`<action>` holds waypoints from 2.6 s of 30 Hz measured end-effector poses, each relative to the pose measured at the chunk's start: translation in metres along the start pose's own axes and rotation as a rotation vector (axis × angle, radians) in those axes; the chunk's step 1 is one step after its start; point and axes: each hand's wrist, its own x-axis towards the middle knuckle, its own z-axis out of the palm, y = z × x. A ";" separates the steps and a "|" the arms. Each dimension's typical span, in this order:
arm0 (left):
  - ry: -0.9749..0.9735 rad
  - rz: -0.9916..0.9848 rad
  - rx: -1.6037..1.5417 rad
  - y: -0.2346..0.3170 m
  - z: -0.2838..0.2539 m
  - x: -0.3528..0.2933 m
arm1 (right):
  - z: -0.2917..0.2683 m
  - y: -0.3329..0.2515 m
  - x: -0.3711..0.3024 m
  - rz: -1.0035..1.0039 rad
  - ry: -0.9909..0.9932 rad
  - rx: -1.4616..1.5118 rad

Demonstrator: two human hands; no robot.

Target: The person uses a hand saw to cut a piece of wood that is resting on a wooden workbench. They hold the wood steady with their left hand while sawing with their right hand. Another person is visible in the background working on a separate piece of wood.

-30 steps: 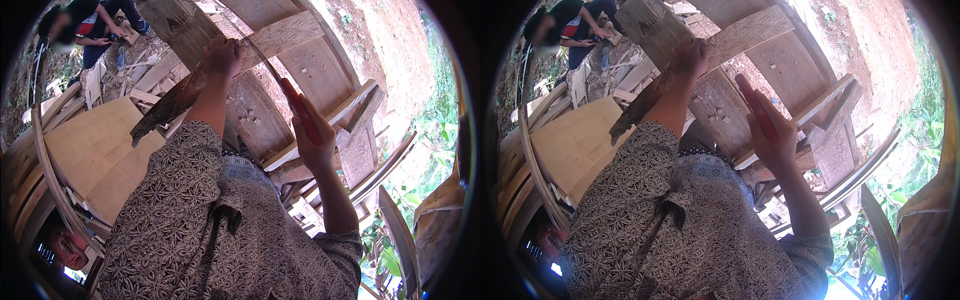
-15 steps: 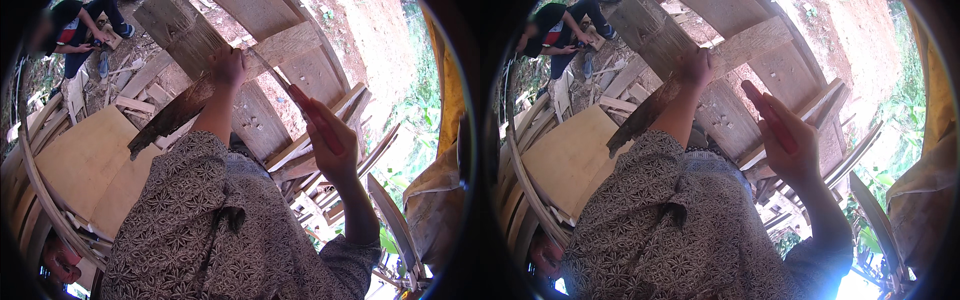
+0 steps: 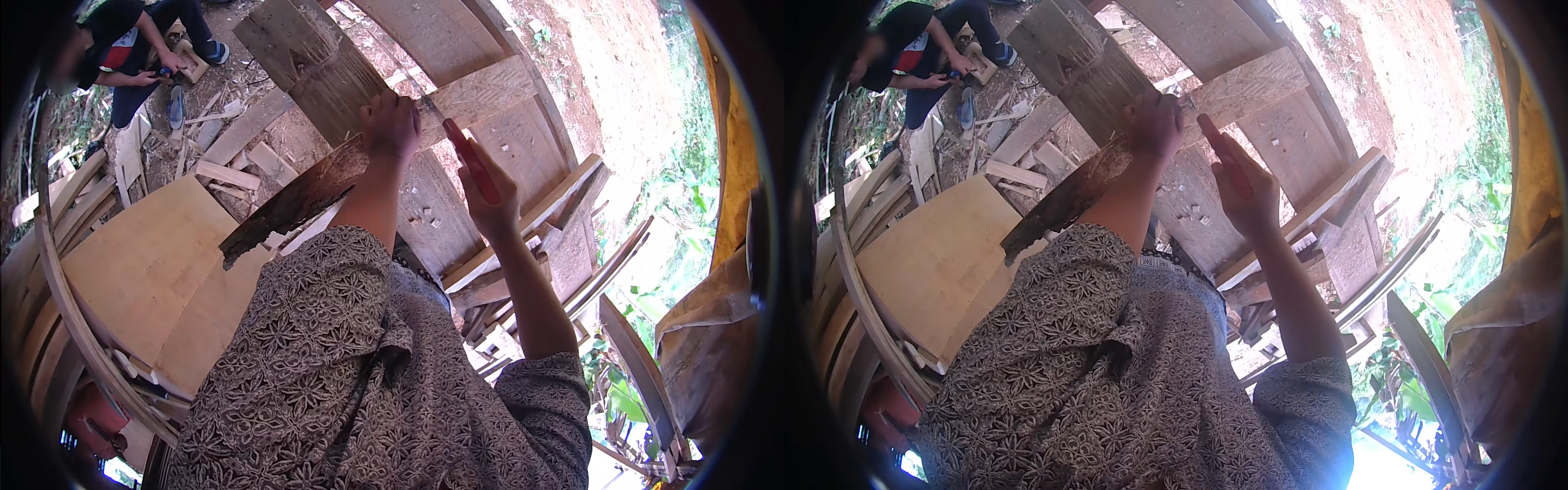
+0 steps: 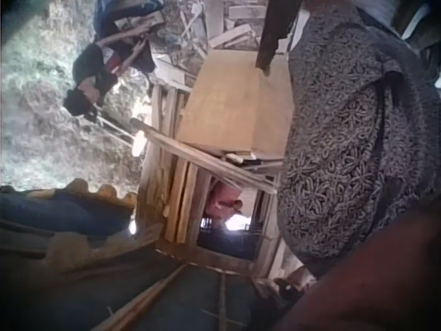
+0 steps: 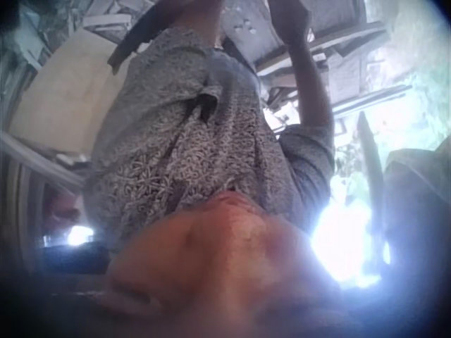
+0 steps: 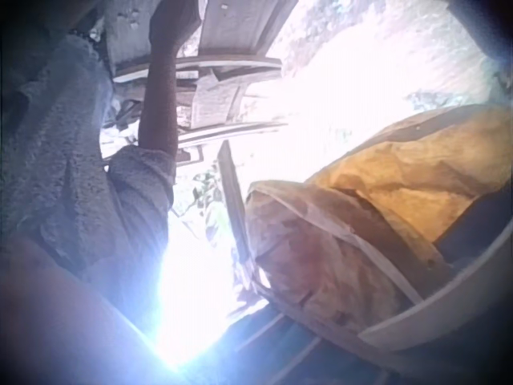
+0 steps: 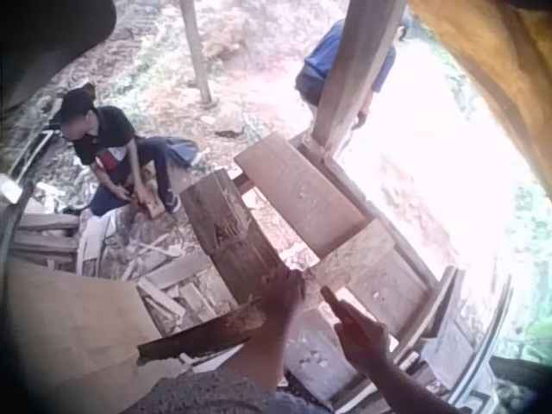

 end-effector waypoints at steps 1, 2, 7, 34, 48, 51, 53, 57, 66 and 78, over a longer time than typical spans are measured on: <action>-0.005 -0.004 0.007 0.002 0.000 0.002 | -0.001 0.018 -0.011 -0.033 -0.006 0.043; -0.014 -0.008 0.014 0.002 -0.001 0.002 | -0.002 0.035 -0.021 -0.062 -0.012 0.089; -0.068 -0.028 0.075 -0.003 0.005 0.001 | -0.003 0.071 -0.039 0.095 -0.057 0.097; -0.043 -0.028 -0.023 -0.002 0.001 -0.005 | 0.007 -0.042 0.043 0.076 0.021 -0.065; -0.021 -0.026 0.046 0.004 0.003 0.002 | -0.005 0.093 -0.056 0.161 0.000 0.043; 0.030 -0.016 0.005 -0.005 0.013 0.001 | -0.025 0.082 -0.083 0.268 -0.024 0.028; 0.027 -0.029 0.001 -0.001 0.010 0.001 | -0.049 0.055 -0.107 0.284 -0.036 -0.009; 0.003 -0.048 0.021 -0.006 0.007 0.002 | -0.102 -0.032 -0.127 0.172 -0.091 -0.122; -0.002 -0.019 -0.030 0.002 0.001 -0.001 | -0.083 -0.080 -0.042 0.009 -0.068 -0.156; -0.031 -0.028 0.045 0.001 0.007 0.003 | -0.057 -0.035 -0.050 0.171 0.002 -0.034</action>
